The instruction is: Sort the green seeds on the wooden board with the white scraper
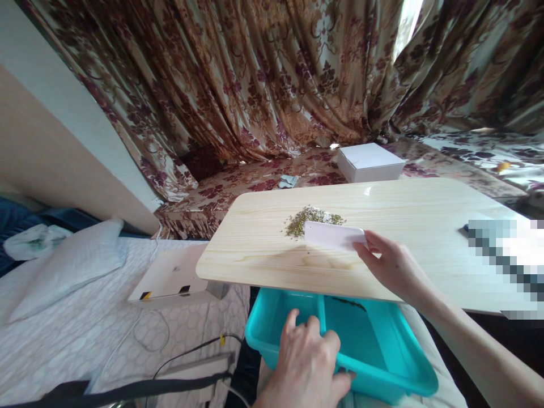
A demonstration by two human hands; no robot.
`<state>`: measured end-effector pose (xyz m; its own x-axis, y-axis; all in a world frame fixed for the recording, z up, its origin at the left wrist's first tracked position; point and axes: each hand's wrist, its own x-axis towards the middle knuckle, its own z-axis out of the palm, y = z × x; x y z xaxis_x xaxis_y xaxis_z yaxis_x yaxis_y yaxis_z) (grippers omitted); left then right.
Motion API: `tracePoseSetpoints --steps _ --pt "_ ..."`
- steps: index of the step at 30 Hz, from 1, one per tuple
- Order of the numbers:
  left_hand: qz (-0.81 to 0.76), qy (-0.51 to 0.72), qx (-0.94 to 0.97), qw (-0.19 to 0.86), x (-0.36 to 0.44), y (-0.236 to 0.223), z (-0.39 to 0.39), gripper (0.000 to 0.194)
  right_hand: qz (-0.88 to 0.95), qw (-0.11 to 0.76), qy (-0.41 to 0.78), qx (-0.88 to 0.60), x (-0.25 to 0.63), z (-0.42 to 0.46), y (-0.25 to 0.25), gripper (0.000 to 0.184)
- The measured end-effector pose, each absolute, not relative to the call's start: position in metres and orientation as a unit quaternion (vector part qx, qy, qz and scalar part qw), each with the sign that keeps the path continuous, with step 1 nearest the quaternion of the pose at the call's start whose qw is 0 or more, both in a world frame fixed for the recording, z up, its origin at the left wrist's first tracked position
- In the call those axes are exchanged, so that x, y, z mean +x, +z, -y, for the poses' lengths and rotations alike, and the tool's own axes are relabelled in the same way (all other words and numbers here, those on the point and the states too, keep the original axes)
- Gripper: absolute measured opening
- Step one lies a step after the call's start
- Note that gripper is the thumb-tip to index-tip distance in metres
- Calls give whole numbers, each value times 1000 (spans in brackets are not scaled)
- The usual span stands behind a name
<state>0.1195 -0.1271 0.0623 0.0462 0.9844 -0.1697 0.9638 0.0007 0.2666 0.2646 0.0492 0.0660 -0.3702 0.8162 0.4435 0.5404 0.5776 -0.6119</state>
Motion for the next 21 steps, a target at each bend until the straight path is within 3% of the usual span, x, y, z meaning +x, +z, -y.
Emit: tracePoseSetpoints --steps 9,21 --pt "-690 31 706 158 119 63 126 34 817 361 184 -411 259 -47 67 23" --pt "-702 46 694 156 113 60 132 31 795 377 283 -382 277 -58 49 19"
